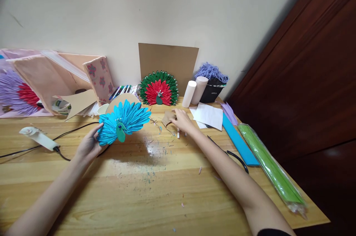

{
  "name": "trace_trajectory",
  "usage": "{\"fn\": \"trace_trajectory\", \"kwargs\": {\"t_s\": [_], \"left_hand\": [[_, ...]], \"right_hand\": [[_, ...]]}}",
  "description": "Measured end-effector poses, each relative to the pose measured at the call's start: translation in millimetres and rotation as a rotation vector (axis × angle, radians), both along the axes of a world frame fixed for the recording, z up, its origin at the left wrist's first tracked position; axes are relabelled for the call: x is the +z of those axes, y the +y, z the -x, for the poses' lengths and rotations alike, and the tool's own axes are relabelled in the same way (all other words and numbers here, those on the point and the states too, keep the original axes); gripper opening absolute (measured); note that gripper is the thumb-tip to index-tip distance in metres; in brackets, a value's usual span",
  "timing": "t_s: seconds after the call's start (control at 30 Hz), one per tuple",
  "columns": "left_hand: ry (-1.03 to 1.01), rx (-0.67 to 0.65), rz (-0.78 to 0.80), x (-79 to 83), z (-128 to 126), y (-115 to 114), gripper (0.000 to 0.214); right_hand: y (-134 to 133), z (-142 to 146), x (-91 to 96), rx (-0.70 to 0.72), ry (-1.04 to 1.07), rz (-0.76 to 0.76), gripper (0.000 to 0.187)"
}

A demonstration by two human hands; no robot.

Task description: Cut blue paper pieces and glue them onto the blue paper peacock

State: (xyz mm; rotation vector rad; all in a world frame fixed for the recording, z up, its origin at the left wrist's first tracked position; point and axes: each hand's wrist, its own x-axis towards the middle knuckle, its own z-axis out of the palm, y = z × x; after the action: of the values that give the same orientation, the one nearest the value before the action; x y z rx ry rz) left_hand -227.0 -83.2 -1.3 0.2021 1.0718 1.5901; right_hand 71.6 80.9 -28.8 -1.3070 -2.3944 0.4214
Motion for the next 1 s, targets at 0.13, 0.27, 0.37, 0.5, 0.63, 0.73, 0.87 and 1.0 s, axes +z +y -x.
{"fn": "trace_trajectory", "kwargs": {"t_s": [0.13,0.27,0.37,0.5,0.63,0.73,0.87,1.0], "left_hand": [[0.005,0.014,0.020,0.5,0.0,-1.3,0.021],[-0.008,0.017,0.007,0.8,1.3,-1.3,0.022],[0.004,0.018,0.009,-0.5,1.1,0.0,0.021],[0.088,-0.010,0.070,-3.3,-4.8,0.0,0.020],[0.265,-0.159,0.151,-5.8,-13.2,-5.0,0.020],[0.403,-0.409,0.208,-3.8,-14.8,-10.8,0.029],[0.582,-0.614,0.262,2.5,-3.8,-16.2,0.031],[0.885,-0.446,0.288,8.0,9.5,-15.3,0.033]], "right_hand": [[25.7,1.4,-8.0,-0.124,-0.048,0.084,0.057],[27.7,4.7,-7.1,-0.084,-0.003,0.097,0.055],[22.6,1.7,9.1,-0.043,0.059,0.048,0.056],[18.4,-15.8,42.2,0.011,0.353,0.123,0.052],[18.1,-43.5,59.1,0.057,0.542,0.553,0.041],[17.6,-60.7,53.1,0.103,0.708,0.864,0.039],[14.8,-71.9,39.5,0.119,0.813,1.012,0.041],[14.3,-74.0,34.7,0.109,0.737,0.958,0.050]]}}
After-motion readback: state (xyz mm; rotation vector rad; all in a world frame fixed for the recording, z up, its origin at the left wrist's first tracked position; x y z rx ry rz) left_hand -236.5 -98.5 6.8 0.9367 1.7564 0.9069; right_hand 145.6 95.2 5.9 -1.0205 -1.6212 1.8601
